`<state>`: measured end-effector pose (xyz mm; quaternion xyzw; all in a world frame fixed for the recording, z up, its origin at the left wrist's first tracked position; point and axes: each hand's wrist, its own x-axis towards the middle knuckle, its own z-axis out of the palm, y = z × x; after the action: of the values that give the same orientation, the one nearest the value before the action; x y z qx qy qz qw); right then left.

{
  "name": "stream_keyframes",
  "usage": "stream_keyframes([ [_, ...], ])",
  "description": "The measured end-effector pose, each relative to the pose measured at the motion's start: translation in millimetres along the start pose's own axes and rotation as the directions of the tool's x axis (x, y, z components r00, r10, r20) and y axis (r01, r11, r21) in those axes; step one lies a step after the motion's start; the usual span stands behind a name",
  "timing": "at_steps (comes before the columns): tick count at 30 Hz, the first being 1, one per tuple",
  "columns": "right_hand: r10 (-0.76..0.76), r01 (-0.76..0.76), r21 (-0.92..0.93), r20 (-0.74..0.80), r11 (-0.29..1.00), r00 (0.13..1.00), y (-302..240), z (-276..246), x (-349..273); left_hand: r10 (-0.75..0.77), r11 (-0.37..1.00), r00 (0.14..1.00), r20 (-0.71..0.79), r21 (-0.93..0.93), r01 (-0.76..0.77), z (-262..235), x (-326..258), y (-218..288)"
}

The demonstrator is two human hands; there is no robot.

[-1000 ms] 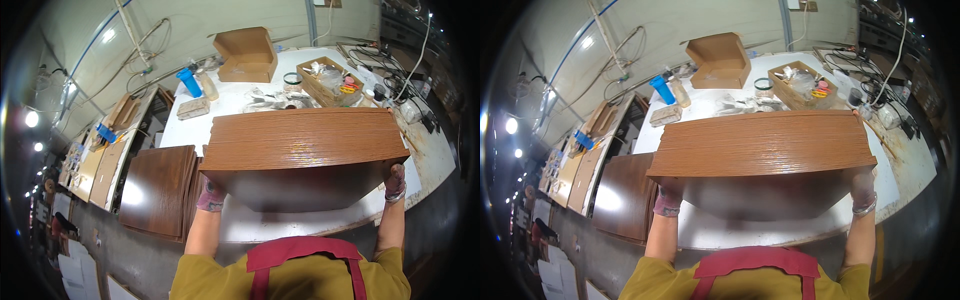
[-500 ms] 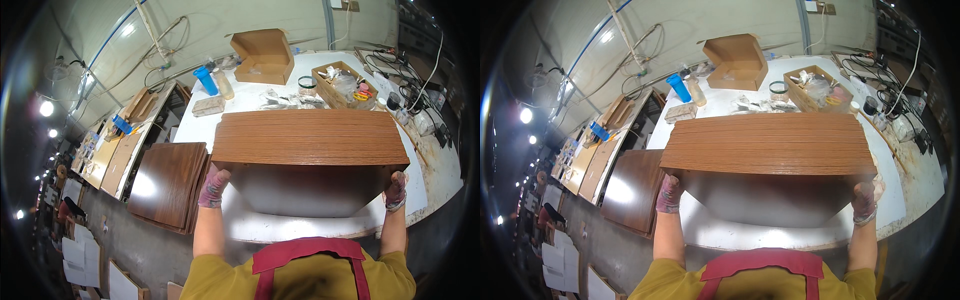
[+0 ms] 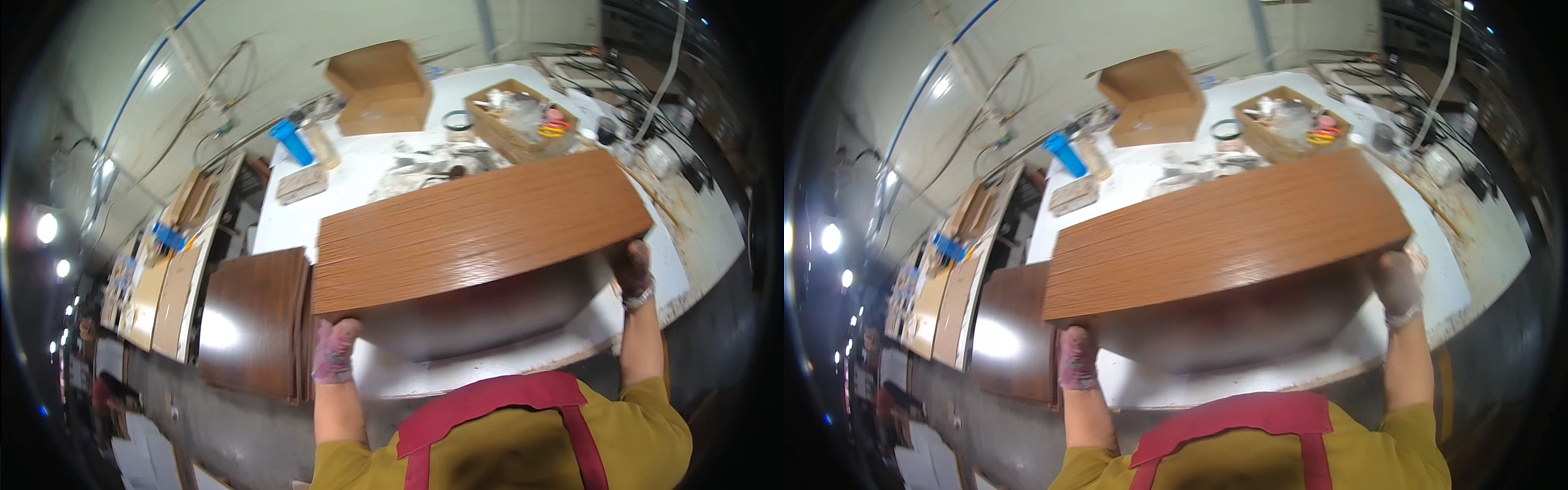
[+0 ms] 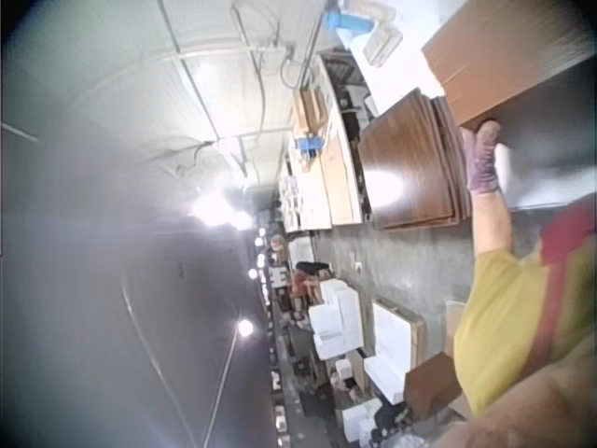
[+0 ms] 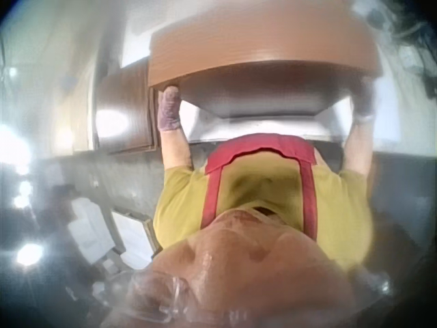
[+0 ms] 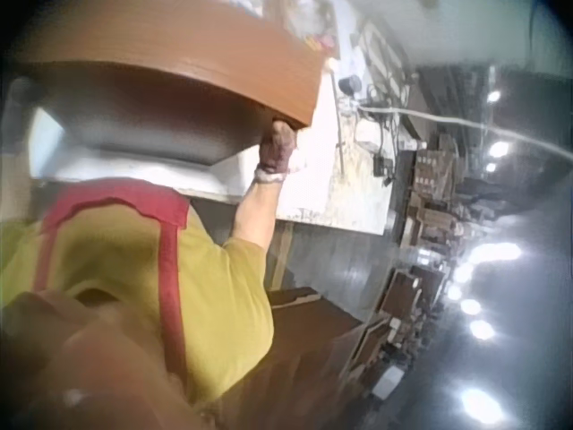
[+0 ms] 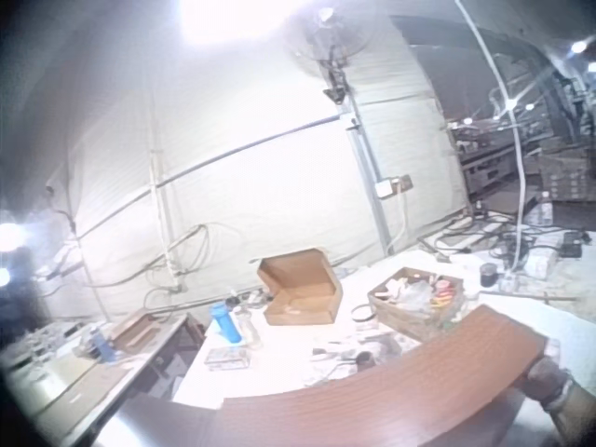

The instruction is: The person wipes wood panels and a wooden drawer with a cloth, turning the objects over to clean multiple sides and stacking the panels one by one.

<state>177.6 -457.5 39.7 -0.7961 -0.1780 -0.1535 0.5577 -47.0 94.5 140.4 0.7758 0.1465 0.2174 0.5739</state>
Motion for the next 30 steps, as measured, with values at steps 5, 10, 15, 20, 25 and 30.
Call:
stream_keyframes([
  [5, 0.125, -0.199, 0.634, 0.16, 0.748, 0.979, -129.4, 42.5, 23.2, -0.069, 0.9, 0.997, 0.034, -0.429, 0.077, -10.5, -3.4, 11.6],
  [10, 0.232, -0.447, 0.404, 0.478, 0.798, 0.847, -180.9, 24.5, 37.9, 0.051, 0.881, 0.997, 0.051, -0.473, -0.021, 4.5, 2.3, 24.1],
  [15, 0.119, -0.198, 0.142, 0.436, 0.97, 0.892, -101.2, -36.0, 55.0, 0.188, 0.877, 0.978, -0.091, -0.432, -0.209, 7.5, 10.1, 22.7],
  [20, 0.527, -0.523, -0.558, -0.171, 0.644, 0.832, -20.9, -70.8, 22.2, 0.165, 0.901, 0.958, -0.233, -0.36, -0.242, 11.5, 12.2, 19.3],
  [25, 0.461, -0.431, -0.583, -0.105, 0.689, 0.881, 51.1, -70.2, 17.1, 0.077, 0.891, 0.957, -0.279, -0.412, -0.192, -0.3, 16.2, 14.7],
  [30, 0.222, -0.18, -0.239, 0.165, 0.954, 0.961, 29.0, -141.7, 81.6, 0.336, 0.87, 0.913, -0.231, -0.295, -0.395, -4.1, 20.0, 11.3],
])
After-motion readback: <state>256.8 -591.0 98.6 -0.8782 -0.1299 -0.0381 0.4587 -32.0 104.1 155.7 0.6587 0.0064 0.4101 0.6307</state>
